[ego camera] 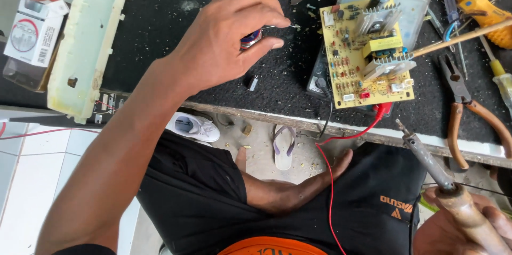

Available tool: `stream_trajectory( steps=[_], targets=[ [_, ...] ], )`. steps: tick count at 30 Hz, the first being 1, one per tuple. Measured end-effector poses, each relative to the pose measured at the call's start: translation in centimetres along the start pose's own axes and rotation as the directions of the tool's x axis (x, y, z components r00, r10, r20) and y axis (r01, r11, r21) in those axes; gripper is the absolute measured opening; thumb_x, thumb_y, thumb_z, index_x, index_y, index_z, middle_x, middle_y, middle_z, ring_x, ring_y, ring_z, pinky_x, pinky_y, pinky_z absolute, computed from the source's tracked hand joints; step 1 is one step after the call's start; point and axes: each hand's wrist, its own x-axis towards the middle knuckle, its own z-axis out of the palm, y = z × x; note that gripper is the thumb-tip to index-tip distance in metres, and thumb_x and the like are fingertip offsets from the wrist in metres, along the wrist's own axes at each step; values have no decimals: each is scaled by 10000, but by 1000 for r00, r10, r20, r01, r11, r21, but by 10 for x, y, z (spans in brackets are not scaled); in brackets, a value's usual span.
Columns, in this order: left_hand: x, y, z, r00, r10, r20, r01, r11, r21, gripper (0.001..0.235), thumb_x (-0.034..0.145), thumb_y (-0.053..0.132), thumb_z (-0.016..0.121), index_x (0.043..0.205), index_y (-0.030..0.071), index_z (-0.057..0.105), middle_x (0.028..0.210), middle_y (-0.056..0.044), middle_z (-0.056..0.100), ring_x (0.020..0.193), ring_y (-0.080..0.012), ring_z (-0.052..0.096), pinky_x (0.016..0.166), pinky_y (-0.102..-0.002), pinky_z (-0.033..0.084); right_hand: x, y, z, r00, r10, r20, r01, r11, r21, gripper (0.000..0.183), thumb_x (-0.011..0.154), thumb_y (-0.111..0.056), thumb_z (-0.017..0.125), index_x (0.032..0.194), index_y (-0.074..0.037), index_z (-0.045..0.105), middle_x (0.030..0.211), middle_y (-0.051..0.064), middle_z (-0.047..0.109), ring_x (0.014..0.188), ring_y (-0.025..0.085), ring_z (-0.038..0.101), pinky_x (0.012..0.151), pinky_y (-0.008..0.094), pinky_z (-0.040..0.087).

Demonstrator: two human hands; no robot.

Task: The person sits on the floor and uses a soldering iron to attach a small electronic component to a circuit board. They apply solder to the component's leads and the board's pads, then inspect the connection.

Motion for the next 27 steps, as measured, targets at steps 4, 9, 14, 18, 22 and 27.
stream_trajectory(
  steps=[4, 9, 14, 18, 22, 27],
  targets=[
    [-25, 37, -21, 981, -61, -186, 72, 996, 55, 101, 1036, -44, 770, 1100, -68, 695, 1088, -198, 654, 979, -326, 589, 898, -419, 453, 3, -21, 4, 995, 92, 34, -92, 996, -6, 687, 1183, -411, 374, 1332, 246, 511, 1679, 86, 356, 1120, 407, 566, 955, 508, 610],
    [-73, 67, -28, 891, -423, -166, 450, 873, 190, 126, 1001, -11, 773, 1085, -23, 680, 1033, -159, 627, 919, -307, 586, 847, -409, 490, 10, -29, -6, 954, 284, 92, -277, 958, -77, 145, 1225, -18, 540, 1333, 40, 617, 1260, 258, 583, 1145, 287, 656, 1196, 377, 603],
    [-82, 62, -26, 879, -462, -120, 475, 872, 118, 151, 985, 3, 768, 1116, -36, 705, 1053, -148, 612, 952, -303, 566, 871, -400, 504, 25, -37, 12, 865, 494, -88, -496, 868, 0, 66, 1114, -93, 723, 1129, -67, 664, 1296, 102, 547, 993, 148, 675, 967, 250, 639],
    [-80, 59, -23, 895, -432, -108, 443, 889, 112, 65, 980, -30, 759, 1010, -20, 702, 1007, -123, 592, 911, -286, 561, 827, -380, 498, 12, -44, 11, 868, 484, -113, -485, 874, 25, 83, 1171, -27, 707, 1110, -71, 671, 1189, 46, 506, 1016, 182, 669, 966, 257, 639],
    [-81, 60, -19, 895, -438, -82, 445, 874, 196, 81, 997, -16, 734, 972, 6, 660, 997, -114, 561, 887, -285, 536, 828, -399, 482, 1, -42, 15, 982, 182, -59, -190, 957, -217, 93, 1230, 220, 699, 1270, 223, 615, 1635, 270, 366, 1214, 384, 567, 1051, 451, 565],
    [-84, 63, -15, 887, -457, -73, 447, 807, 386, 84, 1054, 62, 639, 982, 83, 604, 1052, -71, 565, 904, -263, 512, 824, -399, 414, 11, -50, 16, 994, 84, 69, -71, 983, -171, 120, 1182, 100, 614, 1300, 123, 614, 1468, 208, 502, 1109, 307, 611, 1423, 464, 455]
  ],
)
